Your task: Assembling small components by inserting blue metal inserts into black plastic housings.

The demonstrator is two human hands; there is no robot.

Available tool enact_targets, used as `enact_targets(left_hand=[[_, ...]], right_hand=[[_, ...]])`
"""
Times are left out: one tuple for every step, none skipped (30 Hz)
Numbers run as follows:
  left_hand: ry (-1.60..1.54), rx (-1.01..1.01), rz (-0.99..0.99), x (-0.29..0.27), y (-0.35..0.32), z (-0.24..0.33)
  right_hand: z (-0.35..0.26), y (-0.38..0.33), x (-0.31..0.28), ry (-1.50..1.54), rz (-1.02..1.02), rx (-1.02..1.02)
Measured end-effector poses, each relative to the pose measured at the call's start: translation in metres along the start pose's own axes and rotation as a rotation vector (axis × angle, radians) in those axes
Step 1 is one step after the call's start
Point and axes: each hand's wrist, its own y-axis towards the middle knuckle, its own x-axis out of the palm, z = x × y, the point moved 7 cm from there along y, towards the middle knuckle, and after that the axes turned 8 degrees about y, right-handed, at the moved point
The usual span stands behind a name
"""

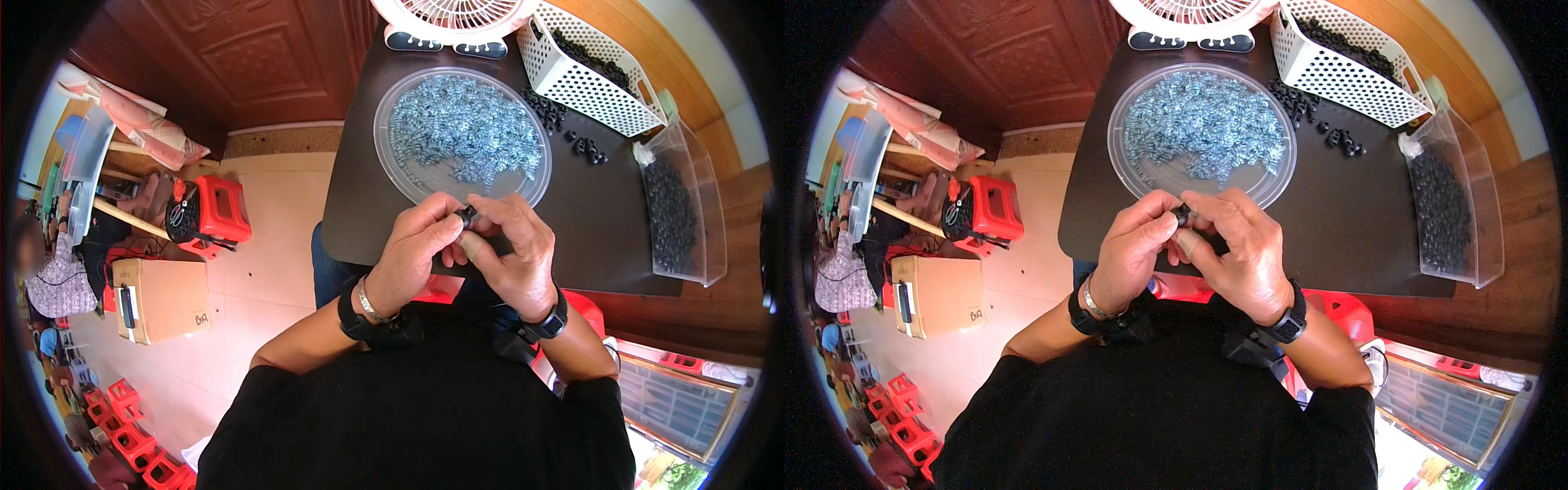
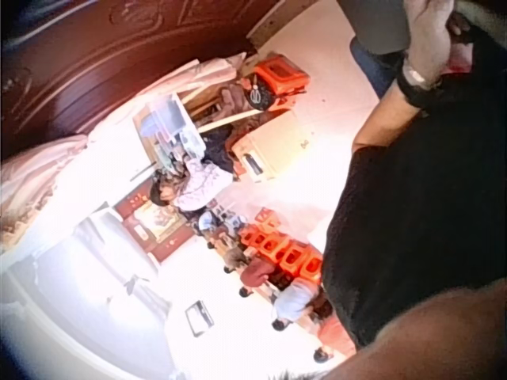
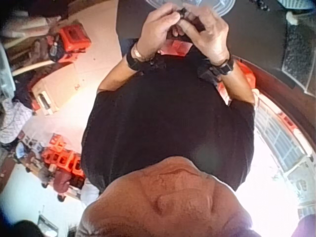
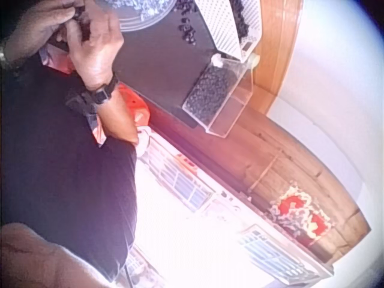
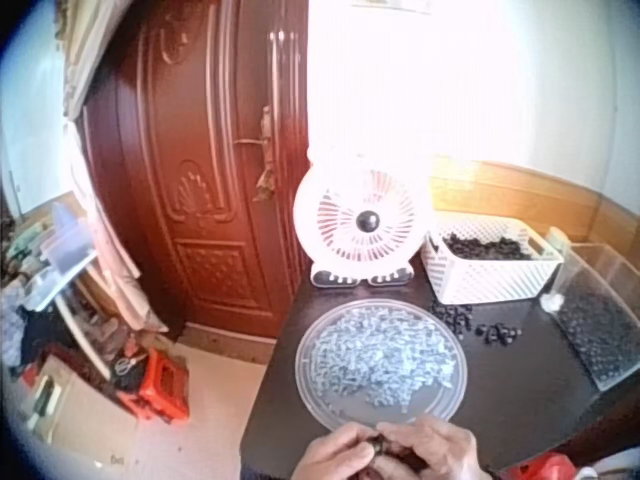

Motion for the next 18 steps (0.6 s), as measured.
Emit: enact_targets(left_hand=[[0.001,0.0,-0.001,-0.0005,0.0,0.0001],[0.011,0.007,-0.006,-0.0012,-0.0002,0.0008],[0.02,0.013,-0.012,-0.0012,0.0001,0.0014],[0.021,0.012,-0.015,-0.0007,0.0006,0.0009],[0.024,0.016,-0.01,-0.0007,0.001,0.0006],[0.027,0.019,-0.004,-0.0007,0.001,0.0003],[0.028,0.018,-0.007,0.0002,0.0009,0.0012],[0.036,0.015,-0.008,0.0012,0.0006,0.003],[0.045,0.012,-0.008,0.0017,0.0006,0.0039],[0.046,0.012,-0.011,0.0016,0.0007,0.004],[0.036,0.004,-0.018,0.0015,0.0007,0.0035],[0.025,-0.004,-0.023,0.0007,0.0002,0.003],[0.026,-0.004,-0.023,-0.0005,0.0,0.003],[0.012,0.004,-0.037,-0.0008,-0.0001,0.0034],[-0.004,0.011,-0.053,-0.0004,-0.0001,0.0033],[-0.004,0.011,-0.053,-0.0007,0.0,0.0021],[-0.011,0.025,-0.069,0.0002,0.0001,0.0016],[-0.018,0.037,-0.083,0.0011,0.0006,0.0015]], right_hand=[[-0.0011,0.0001,0.0,-0.04,0.009,-0.026],[-0.0009,0.0001,0.0004,-0.04,0.011,-0.026],[-0.0016,0.0002,0.0005,-0.062,0.017,-0.037],[-0.0023,0.0002,0.0004,-0.084,0.023,-0.048],[-0.0023,0.0007,0.0,-0.085,0.026,-0.048],[-0.003,0.0011,-0.0002,-0.102,0.027,-0.056],[-0.0035,0.0014,-0.0005,-0.119,0.027,-0.065],[-0.0026,0.0012,-0.001,-0.119,0.029,-0.064],[0.0005,0.0008,-0.001,-0.085,0.022,-0.039],[0.0032,0.0008,-0.0012,-0.052,0.014,-0.015],[0.003,0.0018,-0.0024,-0.052,0.016,-0.015],[0.0013,0.0037,-0.0026,-0.019,0.005,-0.02],[-0.0007,0.0052,-0.0028,0.013,-0.006,-0.026],[-0.0024,0.0061,-0.0041,0.014,-0.006,-0.027],[-0.003,0.0066,-0.0048,0.055,-0.024,-0.01],[-0.0027,0.0064,-0.0048,0.095,-0.043,0.007],[-0.0015,0.0054,-0.0053,0.094,-0.043,0.007],[0.006,0.0039,-0.0056,0.192,-0.035,0.071]])
